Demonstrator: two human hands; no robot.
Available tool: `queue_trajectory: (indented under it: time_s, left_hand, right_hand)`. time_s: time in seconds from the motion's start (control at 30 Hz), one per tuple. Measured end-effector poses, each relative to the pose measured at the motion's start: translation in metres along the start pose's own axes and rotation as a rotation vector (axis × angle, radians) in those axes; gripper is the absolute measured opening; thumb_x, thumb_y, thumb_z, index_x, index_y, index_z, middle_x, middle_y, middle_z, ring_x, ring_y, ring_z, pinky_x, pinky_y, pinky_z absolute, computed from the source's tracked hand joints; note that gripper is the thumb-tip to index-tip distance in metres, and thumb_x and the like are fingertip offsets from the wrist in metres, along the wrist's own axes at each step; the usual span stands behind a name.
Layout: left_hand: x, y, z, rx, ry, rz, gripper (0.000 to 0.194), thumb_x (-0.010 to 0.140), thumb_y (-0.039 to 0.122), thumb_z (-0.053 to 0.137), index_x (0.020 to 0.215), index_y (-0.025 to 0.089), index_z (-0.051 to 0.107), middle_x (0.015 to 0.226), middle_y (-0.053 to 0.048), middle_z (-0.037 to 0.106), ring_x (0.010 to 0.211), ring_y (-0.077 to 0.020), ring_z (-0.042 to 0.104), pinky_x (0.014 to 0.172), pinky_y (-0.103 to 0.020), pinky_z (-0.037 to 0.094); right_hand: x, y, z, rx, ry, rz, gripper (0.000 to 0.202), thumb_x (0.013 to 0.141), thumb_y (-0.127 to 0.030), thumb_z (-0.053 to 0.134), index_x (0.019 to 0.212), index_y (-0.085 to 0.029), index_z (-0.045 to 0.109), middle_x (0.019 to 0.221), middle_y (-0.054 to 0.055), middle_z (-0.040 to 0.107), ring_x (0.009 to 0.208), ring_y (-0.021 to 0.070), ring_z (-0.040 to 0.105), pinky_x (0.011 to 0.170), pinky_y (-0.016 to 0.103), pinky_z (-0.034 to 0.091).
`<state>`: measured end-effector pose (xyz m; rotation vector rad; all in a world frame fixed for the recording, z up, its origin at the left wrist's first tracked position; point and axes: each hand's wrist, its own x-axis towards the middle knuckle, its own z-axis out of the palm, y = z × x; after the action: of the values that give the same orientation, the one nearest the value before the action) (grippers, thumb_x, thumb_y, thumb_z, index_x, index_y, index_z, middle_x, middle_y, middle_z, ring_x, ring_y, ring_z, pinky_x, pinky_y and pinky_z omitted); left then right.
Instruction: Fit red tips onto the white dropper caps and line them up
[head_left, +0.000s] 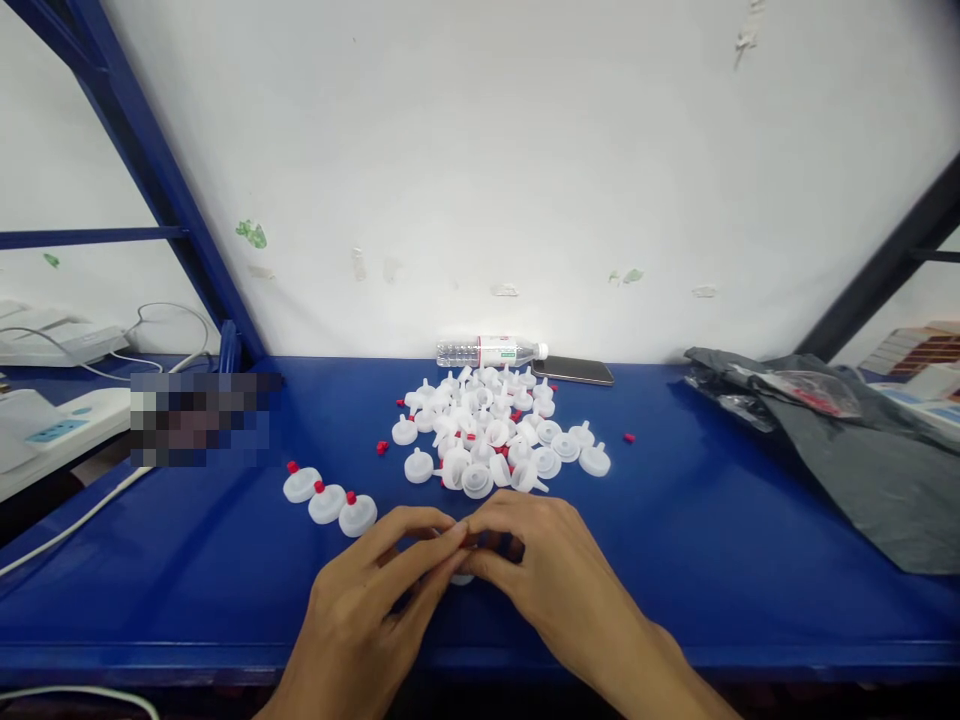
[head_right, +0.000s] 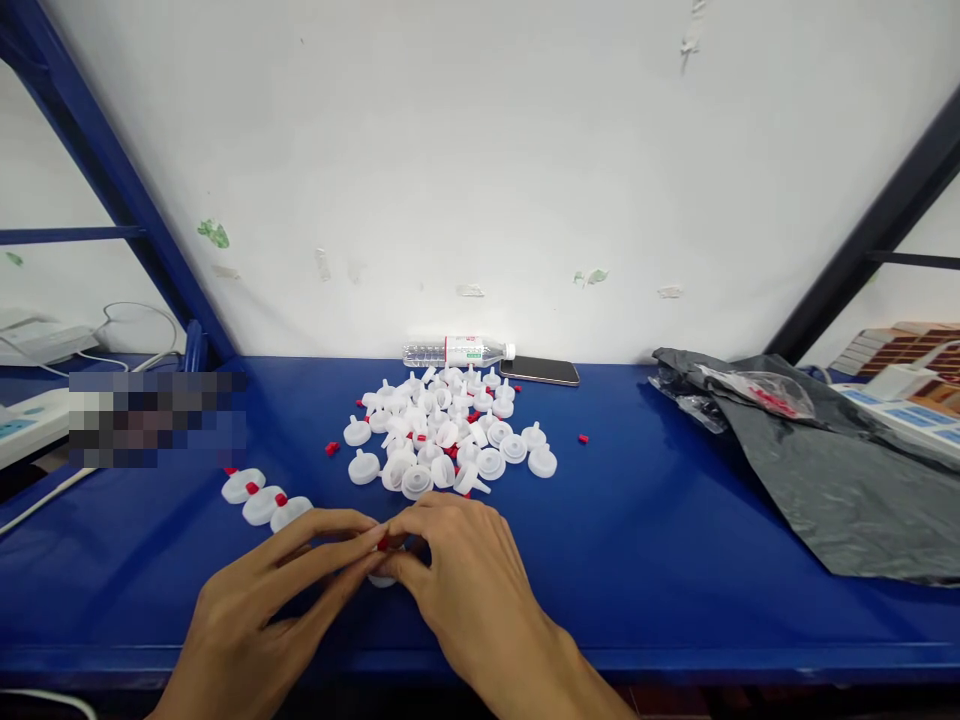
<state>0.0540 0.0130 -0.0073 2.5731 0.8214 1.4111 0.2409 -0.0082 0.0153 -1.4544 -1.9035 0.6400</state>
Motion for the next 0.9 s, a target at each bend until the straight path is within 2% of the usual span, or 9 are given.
queue_trajectory:
  time_s: [0.13,0.3,0.4,0.5,0.57,0.67,0.77,0.9]
  left_hand:
    - [-0.002,-0.001,0.000,0.043,0.025,0.051,0.014,0.097,0.012,0.062,0.104,0.018,0.074,0.102,-0.004,0.072,0.084,-0.0081,0.073,0.078,-0.013,0.058]
    - [-0.001,0.002,0.002,0.061,0.035,0.030,0.014,0.098,0.013,0.061,0.101,0.020,0.073,0.097,-0.002,0.073,0.079,-0.0080,0.073,0.073,-0.013,0.058]
    - [0.001,0.004,-0.007,0.125,-0.002,-0.130,0.012,0.095,0.019,0.062,0.093,0.024,0.072,0.093,0.000,0.074,0.076,-0.0110,0.072,0.070,-0.018,0.058]
    - [0.002,-0.003,-0.030,0.298,-0.046,-0.357,0.014,0.092,0.033,0.061,0.085,0.028,0.072,0.082,0.002,0.075,0.062,-0.0144,0.071,0.055,-0.022,0.053]
    - [0.004,-0.012,-0.047,0.401,-0.091,-0.532,0.017,0.085,0.042,0.062,0.083,0.030,0.073,0.067,0.003,0.073,0.053,-0.0179,0.069,0.045,-0.025,0.046]
    - [0.010,-0.028,-0.066,0.477,-0.203,-0.773,0.023,0.082,0.051,0.058,0.082,0.033,0.073,0.058,0.003,0.072,0.050,-0.0213,0.069,0.045,-0.027,0.044]
    - [0.017,-0.039,-0.071,0.492,-0.206,-0.845,0.027,0.083,0.053,0.053,0.085,0.033,0.071,0.059,0.003,0.073,0.053,-0.0222,0.070,0.051,-0.028,0.044]
    - [0.020,-0.045,-0.070,0.505,-0.168,-0.817,0.029,0.084,0.053,0.053,0.089,0.032,0.073,0.059,0.003,0.072,0.055,-0.0224,0.070,0.054,-0.029,0.043]
  right_hand:
    - [-0.002,-0.002,-0.003,-0.062,-0.030,0.016,0.013,0.085,-0.020,0.080,0.094,-0.029,0.080,0.090,-0.004,0.076,0.081,0.0147,0.067,0.072,0.026,0.043]
    - [-0.006,-0.004,-0.016,-0.107,-0.111,0.039,0.023,0.079,-0.029,0.087,0.100,-0.032,0.080,0.095,-0.004,0.077,0.084,0.0166,0.069,0.074,0.027,0.047]
    - [-0.008,0.001,-0.030,-0.170,-0.024,0.071,0.025,0.080,-0.030,0.085,0.104,-0.033,0.080,0.095,-0.003,0.078,0.075,0.0168,0.069,0.072,0.029,0.049]
    - [-0.008,0.008,-0.047,-0.264,0.166,0.082,0.016,0.088,-0.031,0.076,0.104,-0.033,0.079,0.091,-0.001,0.077,0.066,0.0165,0.067,0.065,0.029,0.049]
    - [-0.007,0.012,-0.055,-0.335,0.262,0.084,0.019,0.089,-0.030,0.073,0.108,-0.033,0.078,0.089,0.000,0.076,0.062,0.0165,0.065,0.061,0.029,0.048]
    - [-0.004,0.019,-0.059,-0.418,0.261,0.101,0.027,0.089,-0.031,0.073,0.117,-0.033,0.074,0.096,0.001,0.075,0.063,0.0167,0.066,0.062,0.030,0.048]
    - [-0.001,0.025,-0.052,-0.498,0.198,0.127,0.034,0.090,-0.038,0.074,0.123,-0.031,0.072,0.107,0.004,0.073,0.075,0.0205,0.070,0.066,0.033,0.050]
    - [0.002,0.031,-0.041,-0.552,0.152,0.140,0.030,0.094,-0.040,0.069,0.122,-0.029,0.072,0.114,0.004,0.072,0.088,0.0244,0.072,0.067,0.033,0.049]
